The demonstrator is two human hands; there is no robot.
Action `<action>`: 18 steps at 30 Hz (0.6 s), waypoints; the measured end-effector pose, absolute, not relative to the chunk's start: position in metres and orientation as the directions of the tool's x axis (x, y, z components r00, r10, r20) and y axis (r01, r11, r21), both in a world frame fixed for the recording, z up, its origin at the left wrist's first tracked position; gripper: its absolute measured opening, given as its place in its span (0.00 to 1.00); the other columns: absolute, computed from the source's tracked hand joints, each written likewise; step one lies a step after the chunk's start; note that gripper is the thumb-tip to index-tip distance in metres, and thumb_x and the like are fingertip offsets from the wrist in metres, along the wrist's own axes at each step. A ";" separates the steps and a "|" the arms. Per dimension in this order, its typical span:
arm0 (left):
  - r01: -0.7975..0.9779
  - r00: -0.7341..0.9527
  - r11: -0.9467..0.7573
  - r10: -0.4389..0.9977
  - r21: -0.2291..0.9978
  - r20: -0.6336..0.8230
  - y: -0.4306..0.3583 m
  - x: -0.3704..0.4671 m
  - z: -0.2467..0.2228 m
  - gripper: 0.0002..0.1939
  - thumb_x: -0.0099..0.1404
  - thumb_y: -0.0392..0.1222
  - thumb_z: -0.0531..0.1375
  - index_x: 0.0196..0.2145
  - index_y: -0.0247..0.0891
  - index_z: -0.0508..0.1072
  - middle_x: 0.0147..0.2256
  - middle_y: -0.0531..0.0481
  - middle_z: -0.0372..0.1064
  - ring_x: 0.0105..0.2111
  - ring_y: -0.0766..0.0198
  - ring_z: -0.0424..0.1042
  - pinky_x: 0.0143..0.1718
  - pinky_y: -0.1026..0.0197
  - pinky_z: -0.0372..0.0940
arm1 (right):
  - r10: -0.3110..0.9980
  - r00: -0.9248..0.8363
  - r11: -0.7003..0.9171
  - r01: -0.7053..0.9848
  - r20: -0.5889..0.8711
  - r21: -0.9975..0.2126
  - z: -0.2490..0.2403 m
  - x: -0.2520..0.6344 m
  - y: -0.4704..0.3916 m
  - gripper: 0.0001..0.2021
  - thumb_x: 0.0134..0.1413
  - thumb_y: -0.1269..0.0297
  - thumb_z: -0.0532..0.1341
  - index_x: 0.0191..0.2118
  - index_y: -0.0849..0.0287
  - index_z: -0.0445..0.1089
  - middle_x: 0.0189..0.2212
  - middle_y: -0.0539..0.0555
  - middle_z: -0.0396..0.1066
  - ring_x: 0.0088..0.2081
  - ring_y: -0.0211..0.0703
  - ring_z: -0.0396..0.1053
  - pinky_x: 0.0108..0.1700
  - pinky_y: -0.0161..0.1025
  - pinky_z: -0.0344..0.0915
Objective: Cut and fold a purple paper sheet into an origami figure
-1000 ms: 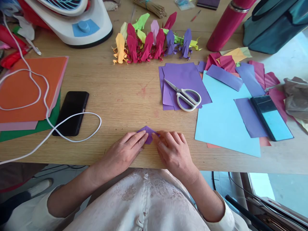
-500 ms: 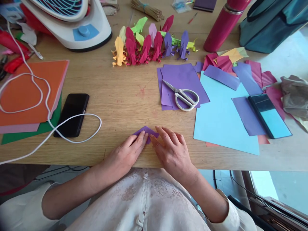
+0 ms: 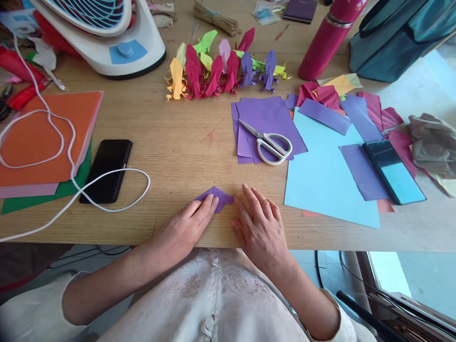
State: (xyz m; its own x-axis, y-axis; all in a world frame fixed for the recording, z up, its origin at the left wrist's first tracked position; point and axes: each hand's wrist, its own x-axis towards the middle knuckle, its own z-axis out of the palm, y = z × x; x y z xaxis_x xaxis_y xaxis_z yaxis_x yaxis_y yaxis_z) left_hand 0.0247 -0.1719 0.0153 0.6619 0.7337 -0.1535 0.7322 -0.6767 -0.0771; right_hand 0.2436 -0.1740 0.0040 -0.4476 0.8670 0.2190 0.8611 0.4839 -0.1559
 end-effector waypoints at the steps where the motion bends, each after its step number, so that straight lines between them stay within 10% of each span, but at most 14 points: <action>1: 0.738 0.656 -0.671 0.737 -0.066 -0.163 -0.172 0.025 0.015 0.32 0.67 0.26 0.46 0.69 0.31 0.55 0.67 0.38 0.55 0.60 0.56 0.64 0.61 0.56 0.66 | 0.863 -0.462 0.496 0.854 0.206 -0.159 0.004 0.243 -0.173 0.23 0.67 0.59 0.56 0.64 0.61 0.63 0.68 0.66 0.55 0.66 0.60 0.56 0.58 0.56 0.61; 18: 0.724 0.677 -0.680 0.733 -0.116 -0.072 -0.169 0.024 0.014 0.30 0.68 0.27 0.46 0.67 0.23 0.56 0.65 0.35 0.58 0.52 0.54 0.66 0.56 0.56 0.67 | 0.866 -0.467 0.494 0.855 0.179 -0.157 0.003 0.240 -0.179 0.24 0.68 0.57 0.53 0.64 0.63 0.63 0.70 0.65 0.50 0.69 0.60 0.50 0.65 0.58 0.55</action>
State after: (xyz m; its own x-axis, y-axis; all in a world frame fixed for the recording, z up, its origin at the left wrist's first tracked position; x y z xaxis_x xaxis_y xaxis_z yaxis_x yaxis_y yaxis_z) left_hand 0.0242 -0.1692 0.0143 0.6769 0.7326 -0.0717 0.7238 -0.6802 -0.1164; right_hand 0.2402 -0.1787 0.0030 -0.4672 0.8658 0.1790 0.8553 0.4939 -0.1567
